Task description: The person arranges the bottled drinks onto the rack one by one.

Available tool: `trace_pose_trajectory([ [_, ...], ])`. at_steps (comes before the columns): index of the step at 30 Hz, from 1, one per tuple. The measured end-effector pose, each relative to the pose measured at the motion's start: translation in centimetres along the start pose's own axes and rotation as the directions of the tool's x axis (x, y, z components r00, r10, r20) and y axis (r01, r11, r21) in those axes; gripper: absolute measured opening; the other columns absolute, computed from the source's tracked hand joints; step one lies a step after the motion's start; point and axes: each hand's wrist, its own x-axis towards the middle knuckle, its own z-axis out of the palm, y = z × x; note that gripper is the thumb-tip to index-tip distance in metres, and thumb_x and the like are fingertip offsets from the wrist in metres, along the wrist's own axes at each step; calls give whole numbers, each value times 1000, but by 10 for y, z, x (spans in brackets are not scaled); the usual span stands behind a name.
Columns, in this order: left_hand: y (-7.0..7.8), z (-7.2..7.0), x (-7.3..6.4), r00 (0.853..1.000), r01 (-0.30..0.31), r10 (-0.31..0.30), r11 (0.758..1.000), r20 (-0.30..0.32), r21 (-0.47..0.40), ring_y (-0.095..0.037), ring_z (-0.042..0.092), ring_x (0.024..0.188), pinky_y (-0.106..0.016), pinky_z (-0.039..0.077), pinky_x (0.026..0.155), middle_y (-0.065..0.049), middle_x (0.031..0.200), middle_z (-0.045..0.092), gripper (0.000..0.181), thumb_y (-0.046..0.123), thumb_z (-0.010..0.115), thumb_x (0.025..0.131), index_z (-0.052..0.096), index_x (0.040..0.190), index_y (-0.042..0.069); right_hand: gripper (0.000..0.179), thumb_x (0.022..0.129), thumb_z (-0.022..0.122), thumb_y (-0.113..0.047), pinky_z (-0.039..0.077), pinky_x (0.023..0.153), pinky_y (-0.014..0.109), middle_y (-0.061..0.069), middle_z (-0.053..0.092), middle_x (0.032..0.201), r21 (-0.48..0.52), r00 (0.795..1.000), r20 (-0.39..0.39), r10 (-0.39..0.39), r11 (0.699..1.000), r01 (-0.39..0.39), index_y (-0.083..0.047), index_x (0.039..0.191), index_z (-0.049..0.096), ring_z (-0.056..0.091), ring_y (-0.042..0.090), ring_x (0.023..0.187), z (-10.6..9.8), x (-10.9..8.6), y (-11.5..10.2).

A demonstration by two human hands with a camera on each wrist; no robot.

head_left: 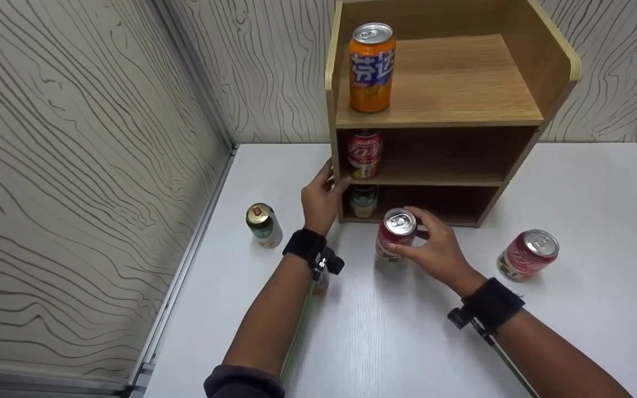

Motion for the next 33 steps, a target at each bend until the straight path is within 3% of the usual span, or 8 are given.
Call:
trace_pose_trajectory([
  [14,1,0,0,999,-40,40,999,-9,-24,-8,60,112,-24,50,90,-4,126,64,59,29,74,87,54,140,12,78,65,93,-24,50,79,17,5,63,119,-65,998,-44,-55,997,52,-3,131,57,60,16,104,-11,15,-13],
  [23,2,0,1,999,-34,34,999,2,17,-8,60,112,-21,50,89,-5,126,64,63,31,74,86,52,141,11,79,64,94,-25,42,97,45,9,62,124,-110,996,-67,-60,993,52,-5,131,57,54,26,117,-20,21,-18],
  [33,1,0,0,1000,-31,31,1000,-1,-2,-5,59,111,-21,49,89,-3,125,65,60,30,74,87,54,140,12,78,64,94,-21,41,99,46,8,60,126,-105,993,-76,-87,991,79,-4,131,57,53,23,119,-26,26,-23],
])
